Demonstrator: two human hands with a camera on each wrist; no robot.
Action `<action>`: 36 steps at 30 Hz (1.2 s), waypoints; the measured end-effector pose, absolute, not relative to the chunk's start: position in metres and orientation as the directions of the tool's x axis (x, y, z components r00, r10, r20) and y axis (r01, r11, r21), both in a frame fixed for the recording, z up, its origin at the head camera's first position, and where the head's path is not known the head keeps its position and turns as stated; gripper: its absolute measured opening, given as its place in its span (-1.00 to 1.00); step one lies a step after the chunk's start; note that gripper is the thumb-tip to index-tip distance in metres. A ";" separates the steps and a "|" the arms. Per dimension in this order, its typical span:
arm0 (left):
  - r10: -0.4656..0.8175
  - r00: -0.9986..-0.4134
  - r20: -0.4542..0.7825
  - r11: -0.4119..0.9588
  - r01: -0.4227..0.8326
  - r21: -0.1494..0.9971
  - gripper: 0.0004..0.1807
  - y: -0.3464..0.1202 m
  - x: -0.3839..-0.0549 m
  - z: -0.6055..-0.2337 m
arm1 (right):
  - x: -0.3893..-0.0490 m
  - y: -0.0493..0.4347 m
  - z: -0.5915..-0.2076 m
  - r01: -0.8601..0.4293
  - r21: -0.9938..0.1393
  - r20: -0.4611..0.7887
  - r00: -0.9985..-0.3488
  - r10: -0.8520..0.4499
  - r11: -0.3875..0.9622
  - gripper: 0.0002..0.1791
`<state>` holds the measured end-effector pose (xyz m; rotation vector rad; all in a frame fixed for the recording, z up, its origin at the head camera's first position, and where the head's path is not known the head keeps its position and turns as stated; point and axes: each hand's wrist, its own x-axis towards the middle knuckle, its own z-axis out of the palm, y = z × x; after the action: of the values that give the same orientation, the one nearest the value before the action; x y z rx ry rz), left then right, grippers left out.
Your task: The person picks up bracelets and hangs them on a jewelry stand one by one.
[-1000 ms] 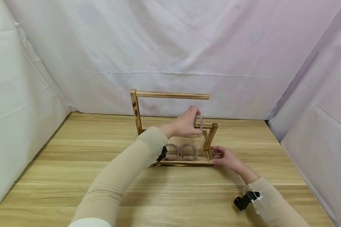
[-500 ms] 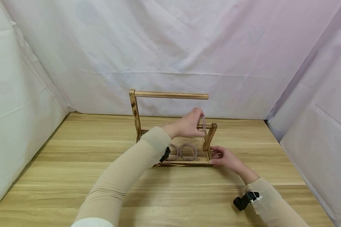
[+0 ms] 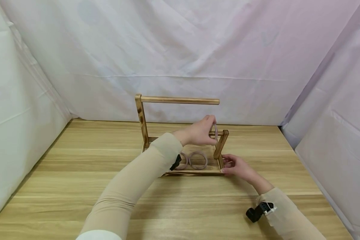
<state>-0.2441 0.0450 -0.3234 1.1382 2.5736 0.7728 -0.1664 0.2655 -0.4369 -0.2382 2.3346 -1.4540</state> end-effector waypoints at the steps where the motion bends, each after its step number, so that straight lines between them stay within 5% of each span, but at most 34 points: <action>1: 0.737 -0.676 0.005 0.565 0.620 0.545 -0.51 0.045 -0.244 -0.323 | -0.166 0.265 -0.437 0.056 -0.890 -0.228 -0.915 -0.334 0.452 -0.28; 36: 0.699 -0.713 -0.052 0.675 0.634 0.379 -0.50 0.048 -0.242 -0.322 | -0.165 0.266 -0.435 0.040 -0.877 -0.224 -0.915 -0.335 0.478 -0.27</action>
<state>-0.2421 0.0481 -0.3216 1.0842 2.6955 0.5011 -0.1655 0.2662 -0.4355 -0.2475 2.3634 -1.4169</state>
